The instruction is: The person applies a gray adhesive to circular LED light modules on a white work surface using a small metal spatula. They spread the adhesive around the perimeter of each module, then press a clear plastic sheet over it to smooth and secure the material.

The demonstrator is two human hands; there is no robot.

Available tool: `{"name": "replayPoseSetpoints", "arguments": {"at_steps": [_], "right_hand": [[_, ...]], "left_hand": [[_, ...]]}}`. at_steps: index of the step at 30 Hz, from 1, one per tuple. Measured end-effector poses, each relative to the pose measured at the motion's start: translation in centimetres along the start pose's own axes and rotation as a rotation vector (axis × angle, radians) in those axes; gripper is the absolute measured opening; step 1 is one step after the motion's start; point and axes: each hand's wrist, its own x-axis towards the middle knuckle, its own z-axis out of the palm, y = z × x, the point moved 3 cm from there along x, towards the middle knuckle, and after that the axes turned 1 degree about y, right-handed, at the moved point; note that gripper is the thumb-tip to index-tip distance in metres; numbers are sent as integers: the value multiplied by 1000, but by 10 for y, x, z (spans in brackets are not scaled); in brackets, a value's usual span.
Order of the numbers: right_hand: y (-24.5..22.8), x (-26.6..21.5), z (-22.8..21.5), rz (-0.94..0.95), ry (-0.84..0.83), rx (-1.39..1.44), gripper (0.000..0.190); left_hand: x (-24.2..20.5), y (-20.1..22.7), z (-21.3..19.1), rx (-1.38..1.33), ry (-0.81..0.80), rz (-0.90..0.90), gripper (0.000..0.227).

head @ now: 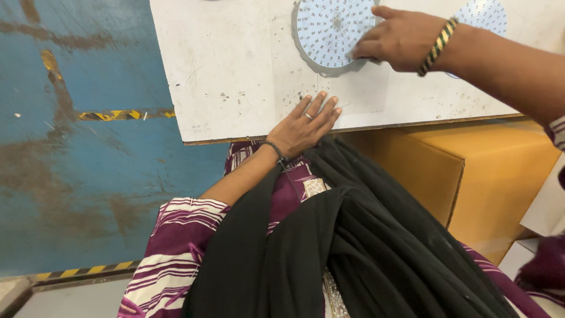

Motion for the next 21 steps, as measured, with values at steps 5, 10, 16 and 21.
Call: {"name": "replayPoseSetpoints", "arguments": {"at_steps": [5,10,16,21], "right_hand": [[-8,-23,9,-26,-19,-58,48],[12,-17,-10,213,93,265,34],[37,-2,-51,437,451,527,39],[24,-2,-52,542,636,699,43]], "left_hand": [[-3,1,2,15,-3,7,52],[6,-4,-7,-82,-24,-3,58],[-6,-35,-46,-727,-118,-194,42],[23,-202,-116,-281,478,-645,41]]}}
